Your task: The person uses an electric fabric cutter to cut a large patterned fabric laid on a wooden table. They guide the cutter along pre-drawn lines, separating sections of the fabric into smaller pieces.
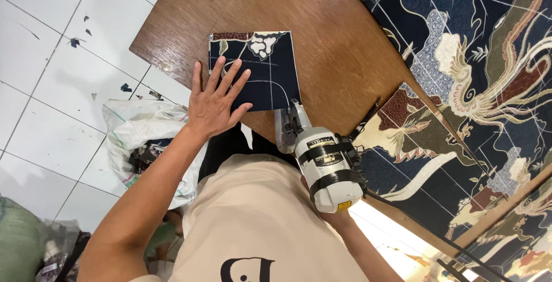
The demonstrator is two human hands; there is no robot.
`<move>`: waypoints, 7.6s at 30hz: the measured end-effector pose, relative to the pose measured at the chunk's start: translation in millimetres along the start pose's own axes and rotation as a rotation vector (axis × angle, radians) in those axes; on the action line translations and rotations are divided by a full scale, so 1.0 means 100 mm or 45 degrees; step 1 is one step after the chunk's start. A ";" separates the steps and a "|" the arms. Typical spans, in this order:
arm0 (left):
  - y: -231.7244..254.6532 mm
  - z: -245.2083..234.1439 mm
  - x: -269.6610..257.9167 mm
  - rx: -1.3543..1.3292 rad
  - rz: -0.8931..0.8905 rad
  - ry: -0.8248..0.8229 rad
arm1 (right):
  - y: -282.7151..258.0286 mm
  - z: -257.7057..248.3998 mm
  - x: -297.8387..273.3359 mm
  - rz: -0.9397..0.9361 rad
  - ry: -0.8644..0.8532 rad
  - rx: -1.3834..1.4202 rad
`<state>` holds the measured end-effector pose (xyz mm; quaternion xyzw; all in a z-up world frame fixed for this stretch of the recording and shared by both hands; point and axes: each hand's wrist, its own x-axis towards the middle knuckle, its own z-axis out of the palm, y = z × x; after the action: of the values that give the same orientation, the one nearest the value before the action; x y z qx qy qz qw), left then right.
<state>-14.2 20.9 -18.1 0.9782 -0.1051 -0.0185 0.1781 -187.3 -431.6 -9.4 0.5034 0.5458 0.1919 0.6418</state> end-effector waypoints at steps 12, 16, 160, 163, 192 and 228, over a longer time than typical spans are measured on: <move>-0.03 0.04 -0.01 -0.015 0.004 -0.004 | 0.27 0.18 0.27 0.579 -0.065 2.651; -0.04 0.04 0.00 0.071 0.025 -0.003 | 0.30 0.38 0.30 0.816 -0.220 2.991; 4.09 1.78 -0.98 -0.213 -0.495 0.843 | -1.79 0.98 -5.65 3.843 -0.975 2.936; 5.29 2.03 -1.03 -0.327 -0.361 0.583 | -1.96 1.19 -6.00 3.313 -1.281 2.969; 8.93 2.77 -0.75 -0.481 -0.218 0.144 | -3.71 3.30 -7.94 0.883 -0.257 3.243; 8.44 3.11 -0.85 0.208 -0.140 0.012 | -3.89 4.07 -7.37 0.478 -0.130 3.151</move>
<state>-288.4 -840.2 -11.5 0.9938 -0.0515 -0.0152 0.0969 -185.2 -1359.4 -10.4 0.8448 0.2544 -0.3801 -0.2776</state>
